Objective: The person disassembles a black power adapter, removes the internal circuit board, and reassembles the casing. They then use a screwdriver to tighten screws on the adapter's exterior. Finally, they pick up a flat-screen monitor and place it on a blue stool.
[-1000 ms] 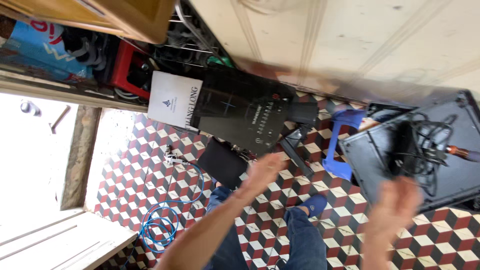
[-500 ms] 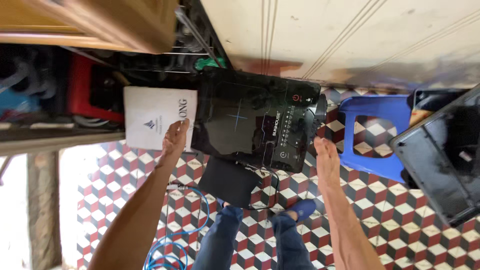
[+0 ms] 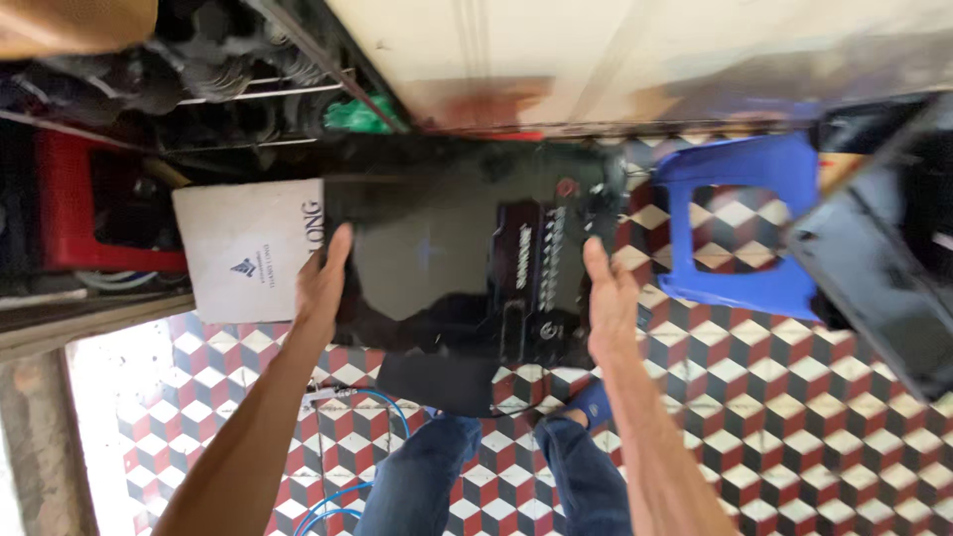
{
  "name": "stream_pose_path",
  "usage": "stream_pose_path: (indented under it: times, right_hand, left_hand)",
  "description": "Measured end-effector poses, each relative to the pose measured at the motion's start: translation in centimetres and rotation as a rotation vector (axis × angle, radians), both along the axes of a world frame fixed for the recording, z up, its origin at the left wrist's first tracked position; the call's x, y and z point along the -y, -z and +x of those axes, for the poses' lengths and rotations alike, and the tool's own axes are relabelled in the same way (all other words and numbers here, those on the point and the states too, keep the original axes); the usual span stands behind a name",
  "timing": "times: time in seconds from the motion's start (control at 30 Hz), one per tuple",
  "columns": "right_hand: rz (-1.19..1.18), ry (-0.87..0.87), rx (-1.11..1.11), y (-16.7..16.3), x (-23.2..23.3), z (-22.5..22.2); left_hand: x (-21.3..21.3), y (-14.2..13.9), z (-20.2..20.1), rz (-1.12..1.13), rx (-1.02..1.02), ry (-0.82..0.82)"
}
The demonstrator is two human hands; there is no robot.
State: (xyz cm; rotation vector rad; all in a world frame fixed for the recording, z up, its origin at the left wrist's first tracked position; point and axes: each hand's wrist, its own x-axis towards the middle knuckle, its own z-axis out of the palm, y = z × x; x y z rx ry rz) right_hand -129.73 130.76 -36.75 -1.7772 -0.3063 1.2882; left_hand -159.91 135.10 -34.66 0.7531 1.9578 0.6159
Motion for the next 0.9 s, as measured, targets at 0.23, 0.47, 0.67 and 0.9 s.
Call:
stream_pose_path:
  times: [0.23, 0.47, 0.67, 0.9]
  right_hand:
    - [-0.074, 0.177, -0.102, -13.6, 14.5, 4.1]
    - [-0.27, 0.356, 0.23, -28.8, 34.0, 10.6]
    - [-0.117, 0.849, 0.052, -38.9, 50.4, 15.1]
    - [0.001, 1.234, -0.01, -43.8, 66.2, 22.4]
  left_hand:
    - [12.8, -9.3, -2.1, -0.06, 0.005, 0.011]
    - [16.0, -15.4, 6.2, -0.089, 0.167, 0.305]
    - [19.7, -22.5, 23.2, -0.053, 0.417, 0.675]
    - [30.9, -31.6, 44.1, -0.053, 0.697, 1.16]
